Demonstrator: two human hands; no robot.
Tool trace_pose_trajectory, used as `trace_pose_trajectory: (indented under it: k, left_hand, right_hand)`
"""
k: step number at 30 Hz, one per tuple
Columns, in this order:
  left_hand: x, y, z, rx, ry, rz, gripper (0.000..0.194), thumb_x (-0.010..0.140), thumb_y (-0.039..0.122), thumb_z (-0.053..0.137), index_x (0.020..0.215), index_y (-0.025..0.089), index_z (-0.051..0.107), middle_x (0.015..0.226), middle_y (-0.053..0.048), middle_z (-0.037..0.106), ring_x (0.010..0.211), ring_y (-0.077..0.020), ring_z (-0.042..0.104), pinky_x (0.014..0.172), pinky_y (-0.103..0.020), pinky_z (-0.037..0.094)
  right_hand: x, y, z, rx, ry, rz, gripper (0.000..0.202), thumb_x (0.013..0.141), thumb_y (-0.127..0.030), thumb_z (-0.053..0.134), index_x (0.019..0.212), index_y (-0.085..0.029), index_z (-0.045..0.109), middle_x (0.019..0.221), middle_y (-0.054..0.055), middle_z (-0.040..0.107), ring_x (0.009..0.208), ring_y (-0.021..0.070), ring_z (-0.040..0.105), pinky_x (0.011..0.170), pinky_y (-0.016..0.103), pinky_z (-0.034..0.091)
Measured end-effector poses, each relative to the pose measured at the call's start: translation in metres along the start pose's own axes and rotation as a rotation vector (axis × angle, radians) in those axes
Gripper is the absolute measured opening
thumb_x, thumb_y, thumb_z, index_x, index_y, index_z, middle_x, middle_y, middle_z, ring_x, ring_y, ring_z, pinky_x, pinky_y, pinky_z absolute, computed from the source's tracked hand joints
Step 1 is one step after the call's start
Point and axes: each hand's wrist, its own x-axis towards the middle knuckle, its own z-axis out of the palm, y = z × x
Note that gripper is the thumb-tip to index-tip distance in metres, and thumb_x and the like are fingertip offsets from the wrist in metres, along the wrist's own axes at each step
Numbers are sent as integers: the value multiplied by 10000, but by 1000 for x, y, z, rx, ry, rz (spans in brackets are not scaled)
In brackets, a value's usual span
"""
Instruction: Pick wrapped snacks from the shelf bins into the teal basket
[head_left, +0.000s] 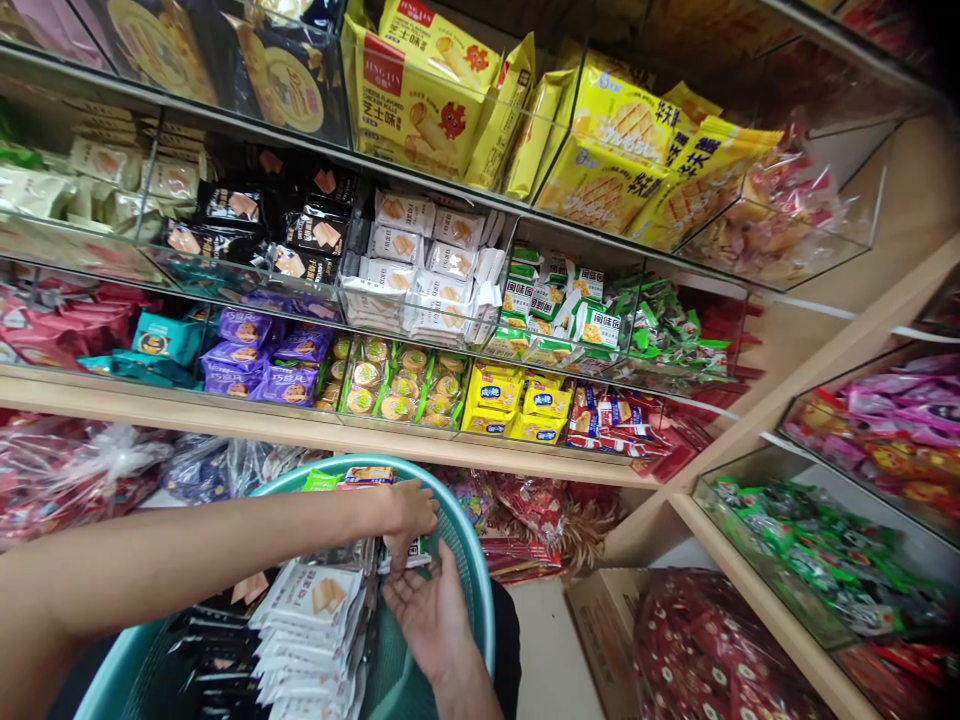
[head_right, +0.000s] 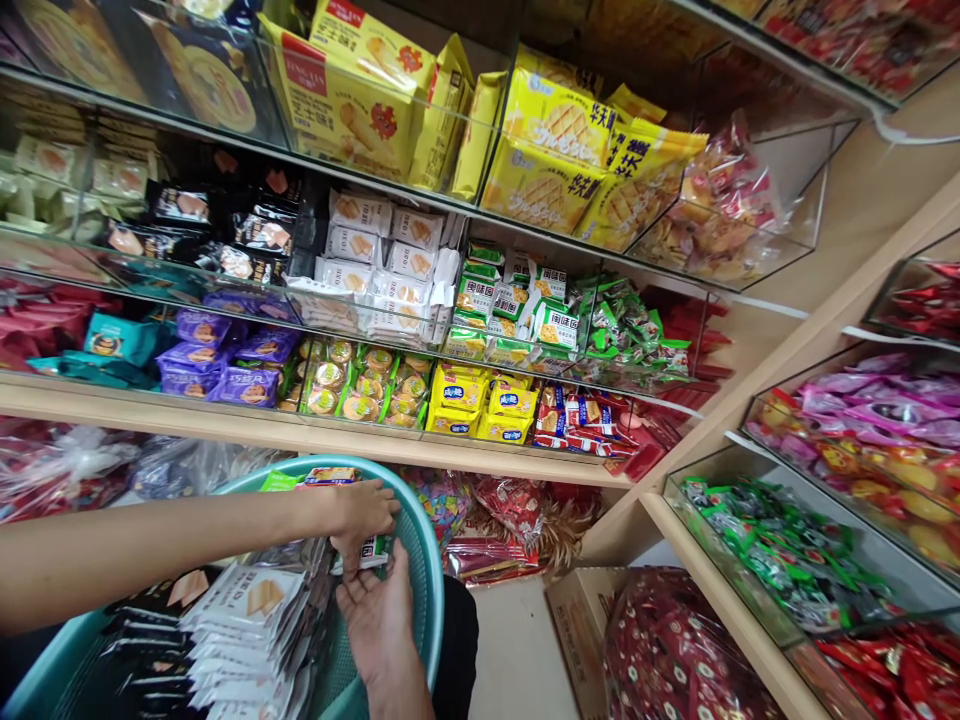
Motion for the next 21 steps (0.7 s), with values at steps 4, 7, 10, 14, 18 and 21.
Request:
trace_pose_trajectory:
  k: [4,7,10,14,18,21]
  left_hand:
    - [-1,0,4,-1,7,45,556,535,245,768,1070,158,645,1215,-154,577,1069,-335,531,879,-415,444]
    - [-3,1,5,12,27,61,520,533,192,764,1041,176,654,1200,-138,580,1068,-322,525,908,-416,419]
    - [-7,4,4,37,69,48,497,546,179,762,1031,172,654,1206,-136,565,1098,-319,493,940,-412,383]
    - [-13,9,2,59,153,-11,539,564,229,768,1078,152,627,1222,-164,531,1103,-322,456,912,-396,365]
    - [-13,10,6,51,165,-33,475,573,236,777,1022,137,656,1168,-166,567,1041,-306,490,850,-368,386]
    - [-10,8,9,40,150,-35,460,572,213,785,1011,152,665,1163,-154,583,1053,-307,503,848,-362,396]
  right_hand:
    - [-1,0,-1,-11,-8,5,377,881,-537,352,1085,-228,423,878,98,645,752,176,657,718,283,473]
    - [-4,1,-3,-28,-7,6,383,888,-531,332,1112,-227,397,922,122,643,781,184,665,735,282,473]
    - [-7,1,-4,-34,13,-3,394,880,-535,353,1115,-220,379,883,123,643,776,196,665,712,280,473]
    - [-10,0,-4,-12,7,-10,325,870,-514,399,1014,-222,405,784,84,642,691,184,648,655,265,460]
    - [-10,-1,0,-23,-23,-5,291,874,-489,386,1010,-237,434,811,73,661,661,165,633,635,270,452]
    - [-9,-2,-1,-96,55,-4,413,850,-538,400,1114,-223,442,897,110,666,777,196,642,659,297,464]
